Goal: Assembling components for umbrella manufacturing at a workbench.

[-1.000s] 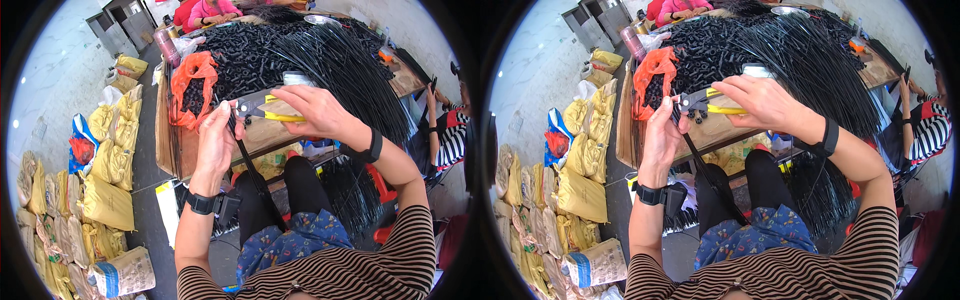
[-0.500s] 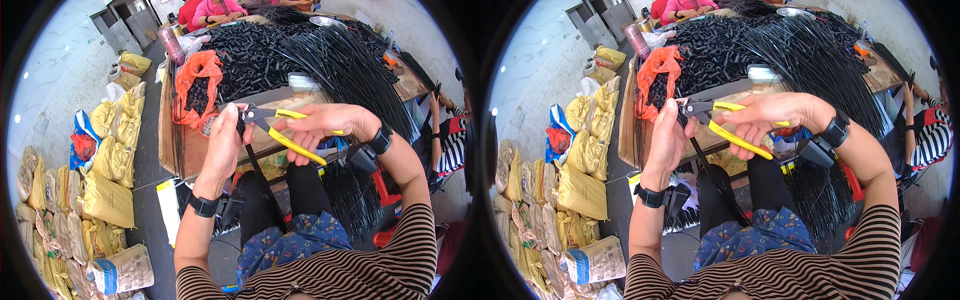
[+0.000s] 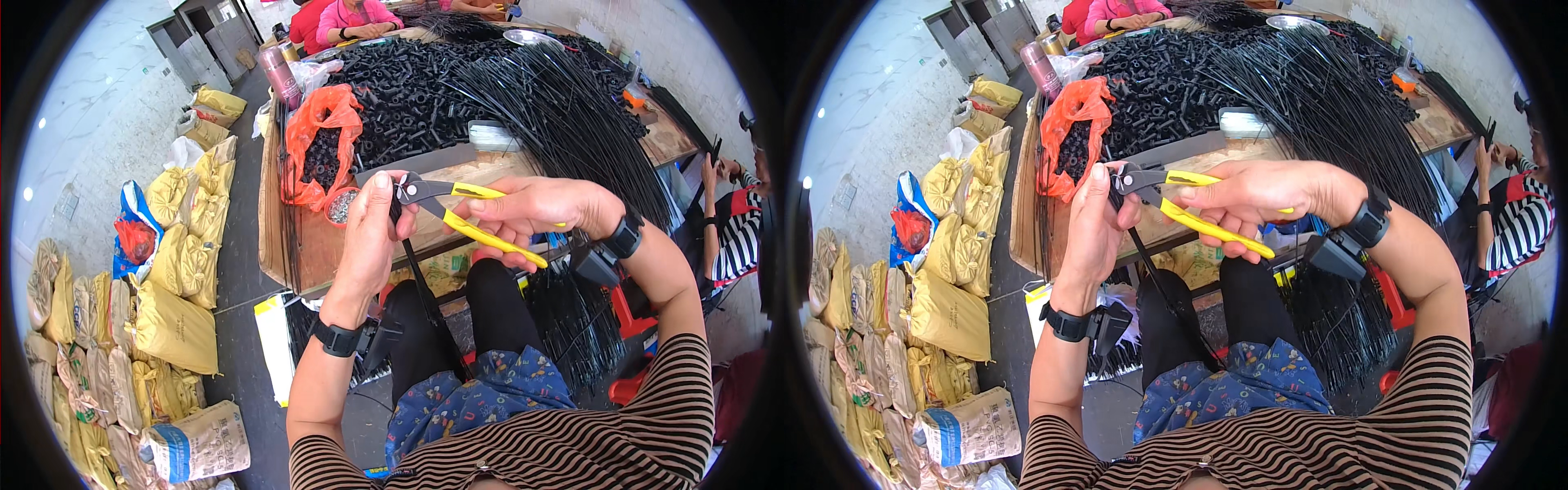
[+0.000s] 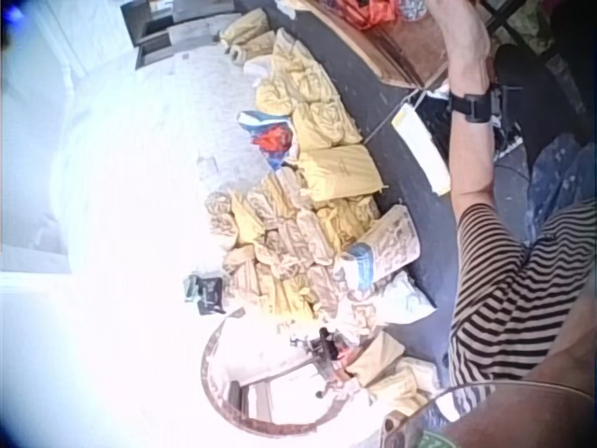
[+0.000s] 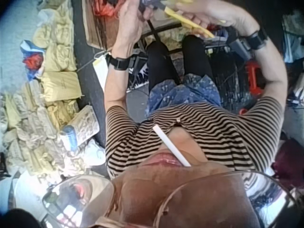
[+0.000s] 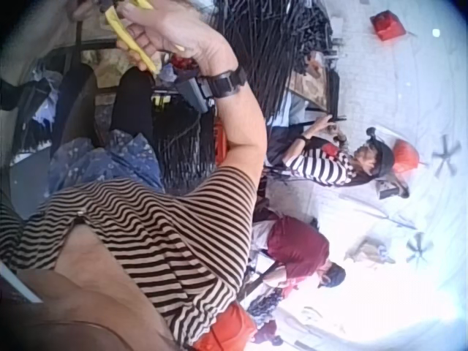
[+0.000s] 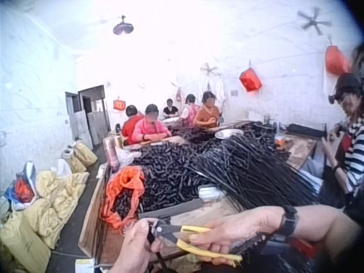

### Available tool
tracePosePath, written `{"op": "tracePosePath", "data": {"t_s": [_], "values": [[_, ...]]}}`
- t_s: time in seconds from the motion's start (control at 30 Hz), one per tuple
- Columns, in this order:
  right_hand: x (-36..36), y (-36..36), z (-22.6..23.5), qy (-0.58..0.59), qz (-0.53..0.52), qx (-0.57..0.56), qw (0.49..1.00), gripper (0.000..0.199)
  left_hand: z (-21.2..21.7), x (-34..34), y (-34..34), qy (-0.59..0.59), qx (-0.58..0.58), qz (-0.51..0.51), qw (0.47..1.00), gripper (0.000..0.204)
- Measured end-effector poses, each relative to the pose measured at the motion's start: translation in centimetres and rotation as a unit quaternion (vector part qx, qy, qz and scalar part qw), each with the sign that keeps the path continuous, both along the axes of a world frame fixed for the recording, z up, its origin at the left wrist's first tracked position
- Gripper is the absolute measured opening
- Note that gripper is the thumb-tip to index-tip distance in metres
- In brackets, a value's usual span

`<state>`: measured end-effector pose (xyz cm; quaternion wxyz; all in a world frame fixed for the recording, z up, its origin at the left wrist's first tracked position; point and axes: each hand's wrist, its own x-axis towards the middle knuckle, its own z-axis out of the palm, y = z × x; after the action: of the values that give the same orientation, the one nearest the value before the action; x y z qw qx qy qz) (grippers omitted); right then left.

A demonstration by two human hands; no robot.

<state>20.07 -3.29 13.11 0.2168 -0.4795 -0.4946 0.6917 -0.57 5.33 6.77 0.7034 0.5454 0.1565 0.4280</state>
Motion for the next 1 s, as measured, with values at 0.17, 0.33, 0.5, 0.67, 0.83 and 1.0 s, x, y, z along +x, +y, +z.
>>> {"op": "tracePosePath", "data": {"t_s": [0.17, 0.33, 0.5, 0.67, 0.83, 1.0], "values": [[-1.3, -0.8, 0.0, 0.021, -0.003, 0.007, 1.000, 0.040, -0.1, -0.4, -0.3, -0.001, -0.005, 0.010, 1.000, 0.040], [-2.1, -0.1, 0.1, -0.028, 0.035, 0.029, 0.999, 0.038, 0.0, -0.9, -0.6, -0.017, -0.028, 0.061, 0.998, 0.037], [-2.5, 2.9, -3.6, -0.146, -0.029, 0.203, 0.968, 0.029, -1.9, -5.4, 0.8, -0.038, -0.029, 0.186, 0.981, 0.033], [-5.8, 9.7, -8.2, -0.336, -0.095, 0.394, 0.850, 0.030, -2.7, -7.0, -0.3, -0.017, -0.026, 0.210, 0.977, 0.034], [-9.7, 15.7, -10.5, -0.413, -0.075, 0.477, 0.772, 0.024, -3.7, -8.6, 0.2, -0.035, -0.049, 0.212, 0.975, 0.034], [-11.4, 18.1, -10.5, -0.477, -0.015, 0.419, 0.773, 0.022, -4.1, -8.7, 0.6, -0.030, -0.062, 0.209, 0.975, 0.038]]}}
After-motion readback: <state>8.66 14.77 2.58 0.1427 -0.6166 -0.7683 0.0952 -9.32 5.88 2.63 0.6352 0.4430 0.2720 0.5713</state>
